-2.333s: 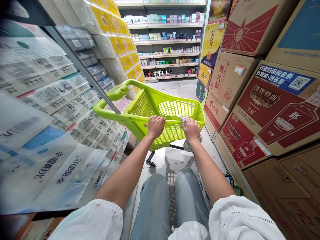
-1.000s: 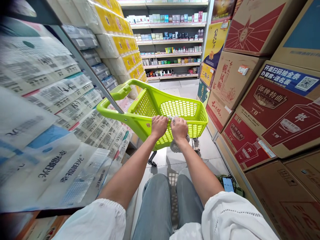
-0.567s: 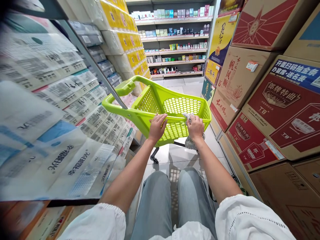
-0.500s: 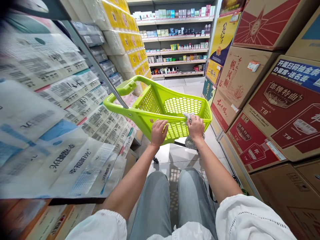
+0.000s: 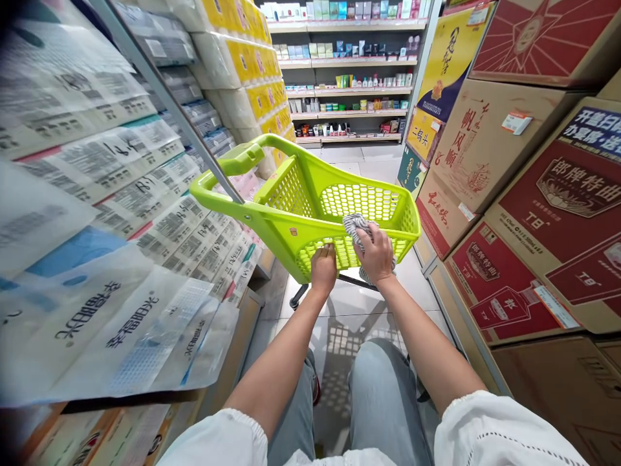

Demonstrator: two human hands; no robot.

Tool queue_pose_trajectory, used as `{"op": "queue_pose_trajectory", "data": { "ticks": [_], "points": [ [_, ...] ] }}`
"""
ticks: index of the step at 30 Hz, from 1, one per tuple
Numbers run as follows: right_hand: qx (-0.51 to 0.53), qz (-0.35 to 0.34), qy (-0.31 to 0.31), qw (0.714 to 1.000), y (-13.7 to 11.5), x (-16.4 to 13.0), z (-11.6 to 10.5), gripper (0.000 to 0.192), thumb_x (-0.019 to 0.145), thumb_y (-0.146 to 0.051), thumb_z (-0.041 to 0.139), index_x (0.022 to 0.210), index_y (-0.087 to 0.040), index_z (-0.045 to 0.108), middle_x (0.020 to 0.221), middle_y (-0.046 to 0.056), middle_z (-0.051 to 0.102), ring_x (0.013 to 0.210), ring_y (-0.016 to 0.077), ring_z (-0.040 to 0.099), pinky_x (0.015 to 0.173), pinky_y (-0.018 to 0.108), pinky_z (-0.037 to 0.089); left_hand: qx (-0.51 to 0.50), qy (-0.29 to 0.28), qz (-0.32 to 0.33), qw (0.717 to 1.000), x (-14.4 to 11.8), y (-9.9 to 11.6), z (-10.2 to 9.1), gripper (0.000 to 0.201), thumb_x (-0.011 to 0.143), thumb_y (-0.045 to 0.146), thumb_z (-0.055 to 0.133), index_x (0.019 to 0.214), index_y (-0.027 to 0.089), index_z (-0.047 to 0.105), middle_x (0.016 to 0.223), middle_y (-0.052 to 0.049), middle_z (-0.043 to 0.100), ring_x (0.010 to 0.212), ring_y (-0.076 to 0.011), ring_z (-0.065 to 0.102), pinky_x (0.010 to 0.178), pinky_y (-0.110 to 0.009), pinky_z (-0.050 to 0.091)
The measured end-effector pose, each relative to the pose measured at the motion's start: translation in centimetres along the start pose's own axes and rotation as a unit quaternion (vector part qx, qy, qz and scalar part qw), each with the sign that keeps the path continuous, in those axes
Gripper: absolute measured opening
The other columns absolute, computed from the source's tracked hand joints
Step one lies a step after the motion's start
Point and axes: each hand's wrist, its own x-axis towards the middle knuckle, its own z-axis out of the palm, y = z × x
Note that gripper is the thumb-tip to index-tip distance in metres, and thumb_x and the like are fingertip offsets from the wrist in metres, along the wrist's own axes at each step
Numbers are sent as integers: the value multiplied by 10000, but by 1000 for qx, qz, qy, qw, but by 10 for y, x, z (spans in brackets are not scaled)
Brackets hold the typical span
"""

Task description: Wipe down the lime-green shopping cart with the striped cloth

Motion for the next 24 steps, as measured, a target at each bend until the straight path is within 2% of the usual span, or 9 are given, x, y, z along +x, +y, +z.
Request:
{"op": "queue_pose_trajectory", "data": {
  "ticks": [4,9,13,17,19,21,24],
  "points": [
    [-36,-71,-34,996,-7,10,16,396,907,-415,438,1278,-314,531,1339,87,476,1146,257,444,958,395,323,-8,-16,49,999,13,-9,-1,316,952,188,318,1116,149,586,1043,-116,651,963,-225,574,874,-347,430],
    [-56,-81,-59,993,1,10,45,362,922,-358,409,1258,-330,543,1290,97,504,1111,247,465,925,394,328,-11,-36,66,997,22,-17,0,349,973,220,278,1025,150,616,955,-105,665,900,-213,578,836,-345,431],
    [-53,-106,-110,987,12,-8,66,356,938,-325,365,1243,-324,548,1276,93,522,1054,232,486,907,387,324,-10,-44,78,996,25,-22,2,344,971,218,301,1015,153,635,912,-97,676,904,-216,579,821,-340,430],
    [-69,-172,-202,962,19,-34,82,355,950,-287,330,1220,-271,560,1278,89,540,1030,223,488,870,366,324,11,-42,94,995,26,-26,5,320,960,203,332,1052,140,632,924,-96,678,910,-224,571,812,-339,426],
    [-69,-192,-225,953,21,-42,87,351,956,-272,315,1193,-262,574,1258,82,560,1034,220,487,860,360,323,6,-47,95,994,26,-27,5,323,963,207,326,1071,149,624,940,-92,674,915,-223,566,805,-340,425],
    [-64,-198,-219,953,23,-43,86,353,959,-264,309,1192,-269,573,1249,78,567,1029,217,490,857,359,321,0,-52,92,994,27,-27,4,326,965,208,319,1065,154,624,949,-97,669,923,-223,562,812,-343,421],
    [-62,-168,-169,969,20,-25,72,354,954,-270,324,1218,-285,560,1255,87,555,1021,219,494,866,368,320,-5,-51,84,995,28,-27,4,302,958,207,342,1054,156,625,946,-99,669,933,-222,561,824,-341,417]
  ]
}}
